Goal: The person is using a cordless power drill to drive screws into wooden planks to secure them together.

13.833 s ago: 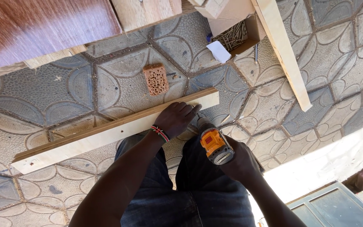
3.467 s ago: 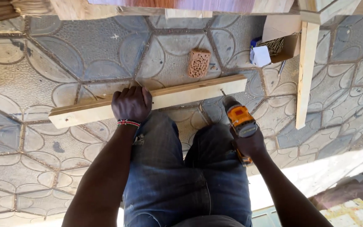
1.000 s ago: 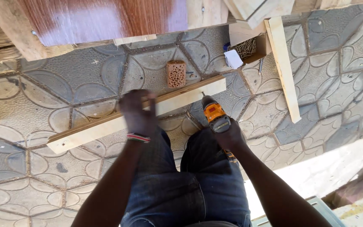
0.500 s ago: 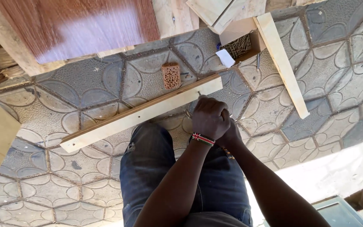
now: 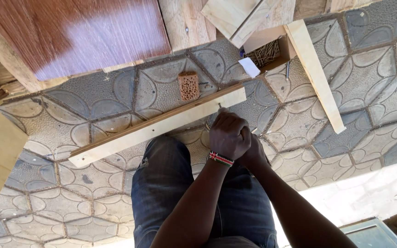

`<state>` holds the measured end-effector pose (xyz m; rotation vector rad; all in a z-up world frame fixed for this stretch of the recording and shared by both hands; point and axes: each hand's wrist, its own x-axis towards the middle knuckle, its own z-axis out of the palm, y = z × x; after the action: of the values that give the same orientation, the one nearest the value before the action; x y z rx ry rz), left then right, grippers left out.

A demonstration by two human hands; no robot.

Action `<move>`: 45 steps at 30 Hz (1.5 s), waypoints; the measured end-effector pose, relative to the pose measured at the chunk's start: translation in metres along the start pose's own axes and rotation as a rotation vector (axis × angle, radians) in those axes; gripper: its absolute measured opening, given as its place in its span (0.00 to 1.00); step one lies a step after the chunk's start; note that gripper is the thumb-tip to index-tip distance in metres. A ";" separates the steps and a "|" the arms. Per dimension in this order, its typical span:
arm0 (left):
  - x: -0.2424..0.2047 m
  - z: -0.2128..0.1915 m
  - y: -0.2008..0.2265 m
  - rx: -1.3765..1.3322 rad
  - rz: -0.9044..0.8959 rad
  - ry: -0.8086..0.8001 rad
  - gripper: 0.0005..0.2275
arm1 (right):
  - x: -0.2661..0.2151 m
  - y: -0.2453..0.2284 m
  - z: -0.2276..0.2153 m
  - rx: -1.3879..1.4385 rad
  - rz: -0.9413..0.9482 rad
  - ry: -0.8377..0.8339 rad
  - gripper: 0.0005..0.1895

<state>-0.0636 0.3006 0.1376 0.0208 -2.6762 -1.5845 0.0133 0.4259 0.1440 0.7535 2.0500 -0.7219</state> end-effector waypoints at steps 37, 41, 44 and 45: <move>-0.053 -0.148 -0.210 0.931 -0.161 -0.536 0.46 | -0.061 -0.007 -0.047 0.031 -0.025 -0.046 0.37; -0.031 -0.162 -0.220 0.942 -0.102 -0.759 0.37 | -0.055 0.047 -0.043 0.204 -0.070 0.135 0.31; -0.038 -0.185 -0.176 0.838 -0.033 -0.801 0.34 | -0.053 0.118 -0.032 0.243 0.030 0.283 0.28; -0.035 -0.195 -0.159 0.772 0.027 -0.773 0.32 | -0.047 0.141 -0.026 0.257 0.080 0.360 0.27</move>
<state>-0.0225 0.0545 0.0916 -0.7346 -3.6448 -0.4773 0.1247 0.5249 0.1655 1.1770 2.2537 -0.8642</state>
